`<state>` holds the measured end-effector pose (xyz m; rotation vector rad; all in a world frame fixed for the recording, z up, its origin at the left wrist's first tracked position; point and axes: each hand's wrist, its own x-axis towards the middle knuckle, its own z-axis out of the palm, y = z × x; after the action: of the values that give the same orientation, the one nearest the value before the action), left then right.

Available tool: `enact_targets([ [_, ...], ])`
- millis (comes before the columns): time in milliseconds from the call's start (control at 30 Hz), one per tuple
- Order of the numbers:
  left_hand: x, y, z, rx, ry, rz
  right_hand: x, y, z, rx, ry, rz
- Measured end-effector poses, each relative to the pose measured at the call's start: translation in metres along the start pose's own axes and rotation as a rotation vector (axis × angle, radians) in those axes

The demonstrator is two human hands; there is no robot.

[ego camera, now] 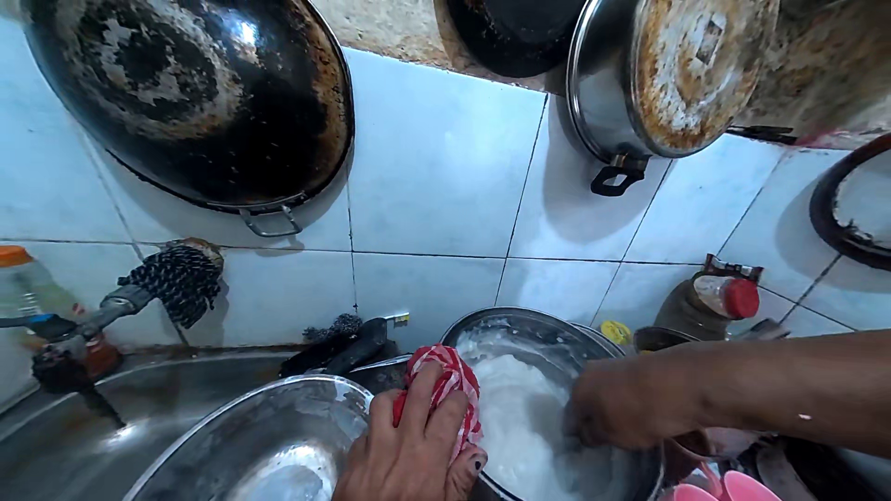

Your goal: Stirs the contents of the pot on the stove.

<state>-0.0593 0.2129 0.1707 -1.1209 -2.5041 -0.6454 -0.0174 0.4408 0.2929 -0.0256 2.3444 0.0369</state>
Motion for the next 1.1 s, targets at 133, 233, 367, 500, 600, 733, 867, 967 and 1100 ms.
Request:
enact_targets([
  [133, 0.002, 0.0, -0.005, 0.003, -0.043, -0.019, 0.018, 0.008, -0.007, 0.156, 0.131, 0.046],
  [233, 0.002, -0.003, -0.007, -0.026, -0.057, 0.0, 0.0, 0.031, -0.017, 0.117, 0.315, 0.013],
  [367, 0.002, -0.006, -0.009, -0.083, -0.082, 0.014, -0.04, 0.054, -0.021, -0.177, 0.496, 0.184],
  [500, 0.002, -0.006, -0.005, -0.065, -0.052, 0.024, -0.026, 0.04, 0.0, -0.497, 0.683, 0.21],
  [600, 0.001, -0.007, -0.005, -0.042, -0.044, 0.054, -0.004, 0.006, 0.016, -0.376, 0.51, 0.196],
  [733, 0.001, -0.005, -0.007, -0.041, -0.068, 0.025, -0.021, 0.019, 0.026, -0.409, 0.485, -0.035],
  [867, 0.001, -0.004, -0.005, -0.084, -0.045, 0.007, -0.079, 0.031, 0.031, -0.601, 0.675, -0.107],
  [967, 0.001, -0.006, -0.003, -0.084, -0.04, 0.03, -0.072, 0.014, 0.025, -0.456, 0.248, 0.074],
  [1100, 0.002, -0.009, -0.006, -0.107, -0.056, 0.058, -0.019, 0.013, 0.008, -0.395, 0.187, 0.169],
])
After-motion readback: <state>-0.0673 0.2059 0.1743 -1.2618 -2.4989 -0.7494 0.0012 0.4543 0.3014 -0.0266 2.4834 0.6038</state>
